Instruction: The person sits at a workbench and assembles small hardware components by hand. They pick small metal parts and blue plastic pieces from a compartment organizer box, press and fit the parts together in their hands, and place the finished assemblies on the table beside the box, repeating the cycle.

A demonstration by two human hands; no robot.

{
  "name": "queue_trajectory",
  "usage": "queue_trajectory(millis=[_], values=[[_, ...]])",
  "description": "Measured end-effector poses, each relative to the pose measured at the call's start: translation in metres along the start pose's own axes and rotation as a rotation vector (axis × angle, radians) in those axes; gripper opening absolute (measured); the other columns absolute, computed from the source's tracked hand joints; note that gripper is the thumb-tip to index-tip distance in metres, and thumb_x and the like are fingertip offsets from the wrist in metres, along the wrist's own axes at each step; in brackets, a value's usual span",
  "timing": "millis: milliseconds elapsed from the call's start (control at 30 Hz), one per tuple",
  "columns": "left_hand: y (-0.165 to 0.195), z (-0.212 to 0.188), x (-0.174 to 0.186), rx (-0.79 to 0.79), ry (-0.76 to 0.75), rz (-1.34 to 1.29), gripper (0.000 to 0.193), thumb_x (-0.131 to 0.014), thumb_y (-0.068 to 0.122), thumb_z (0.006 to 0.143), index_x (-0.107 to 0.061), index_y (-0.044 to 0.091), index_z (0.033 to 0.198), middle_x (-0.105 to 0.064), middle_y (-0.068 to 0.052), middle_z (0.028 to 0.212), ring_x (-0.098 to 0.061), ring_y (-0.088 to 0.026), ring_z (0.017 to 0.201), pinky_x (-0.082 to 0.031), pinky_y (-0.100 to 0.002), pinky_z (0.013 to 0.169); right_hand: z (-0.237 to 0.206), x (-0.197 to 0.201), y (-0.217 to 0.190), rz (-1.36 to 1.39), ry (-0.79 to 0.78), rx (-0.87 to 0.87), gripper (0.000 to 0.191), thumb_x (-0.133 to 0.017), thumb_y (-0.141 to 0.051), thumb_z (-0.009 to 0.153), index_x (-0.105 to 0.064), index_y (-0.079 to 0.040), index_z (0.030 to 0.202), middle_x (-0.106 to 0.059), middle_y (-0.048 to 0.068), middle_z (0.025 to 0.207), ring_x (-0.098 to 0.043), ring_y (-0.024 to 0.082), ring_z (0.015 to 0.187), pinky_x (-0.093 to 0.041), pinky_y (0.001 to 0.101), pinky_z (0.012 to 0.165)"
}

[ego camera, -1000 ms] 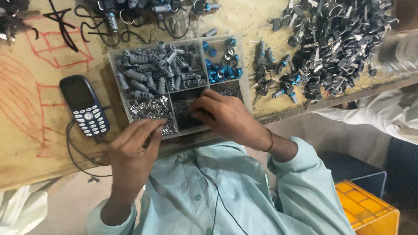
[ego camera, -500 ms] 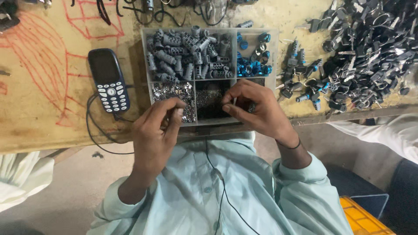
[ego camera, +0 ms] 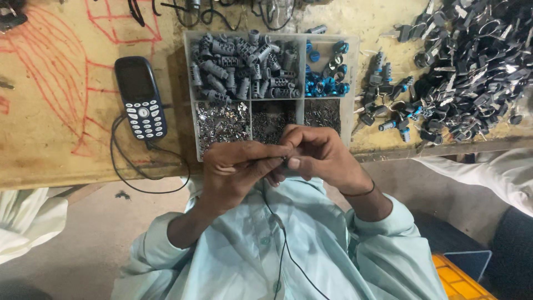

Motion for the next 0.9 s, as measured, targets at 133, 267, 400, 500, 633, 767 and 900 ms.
queue_trajectory(millis=[133,267,400,500,633,767,900], values=[[0.008,0.004,-0.007,-0.033,-0.043,0.006,0.016,-0.071,0.000,0.100,-0.075,0.003,0.115,-0.077,-0.009,0.089,-0.075,-0.012,0.077,-0.063,-0.025,0.068,-0.001,-0.005,0.008,0.104,-0.064,0.002,0.017,-0.072,-0.015,0.100,-0.067,0.001,0.103,-0.064,0.009,0.100,-0.059,0.009,0.075,-0.044,0.0197,0.058],[0.023,0.006,-0.012,-0.126,-0.061,0.167,0.015,-0.071,0.001,0.101,-0.076,0.004,0.115,-0.077,-0.008,0.090,-0.074,-0.011,0.077,-0.061,-0.024,0.068,-0.002,0.000,0.001,0.014,0.006,0.046,0.014,-0.073,-0.011,0.099,-0.065,0.000,0.101,-0.061,0.005,0.102,-0.060,0.009,0.077,-0.048,0.0205,0.062],[0.033,0.006,-0.013,-0.145,-0.011,0.327,0.023,-0.070,0.003,0.100,-0.070,0.003,0.123,-0.078,-0.009,0.101,-0.076,-0.012,0.087,-0.063,-0.025,0.076,-0.019,-0.011,-0.051,-0.807,0.090,0.414,0.016,-0.075,-0.009,0.097,-0.065,-0.002,0.108,-0.066,0.003,0.102,-0.065,0.010,0.086,-0.051,0.0206,0.078],[0.041,0.006,-0.016,-0.191,0.014,0.571,0.020,-0.074,0.007,0.097,-0.070,0.003,0.117,-0.076,-0.007,0.096,-0.073,-0.011,0.084,-0.058,-0.024,0.073,-0.029,-0.022,-0.069,-1.134,0.186,0.518,0.018,-0.079,-0.010,0.093,-0.067,-0.005,0.105,-0.066,0.004,0.107,-0.068,0.012,0.093,-0.055,0.0189,0.075],[-0.005,0.005,-0.007,0.278,-0.064,0.267,0.012,-0.075,0.008,0.092,-0.075,0.002,0.103,-0.074,-0.002,0.087,-0.069,-0.004,0.071,-0.057,-0.022,0.062,-0.012,0.005,-0.038,-0.344,0.235,0.066,0.037,-0.079,-0.005,0.085,-0.054,-0.009,0.113,-0.065,0.004,0.102,-0.067,0.010,0.081,-0.056,0.0234,0.068],[-0.002,0.006,-0.004,0.141,-0.023,0.393,0.010,-0.078,0.007,0.087,-0.077,0.003,0.096,-0.075,-0.002,0.083,-0.064,-0.004,0.071,-0.053,-0.022,0.062,-0.014,0.009,-0.059,-0.752,0.201,0.077,0.023,-0.079,-0.006,0.086,-0.068,-0.011,0.106,-0.066,0.004,0.094,-0.069,0.016,0.077,-0.055,0.0299,0.063],[-0.004,0.004,-0.017,0.008,-0.029,0.442,0.012,-0.077,0.008,0.085,-0.076,0.004,0.096,-0.075,-0.003,0.085,-0.070,-0.006,0.073,-0.057,-0.024,0.067,-0.019,0.015,-0.075,-1.649,0.367,0.185,0.019,-0.078,-0.017,0.086,-0.070,-0.010,0.102,-0.063,0.009,0.091,-0.066,0.031,0.078,-0.050,0.0433,0.064]])
Point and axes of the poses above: each hand's wrist, its own z-axis towards the middle knuckle, its own x-axis out of the back of the hand, y = z × x, the point moved 10 cm from there along z, towards the middle knuckle
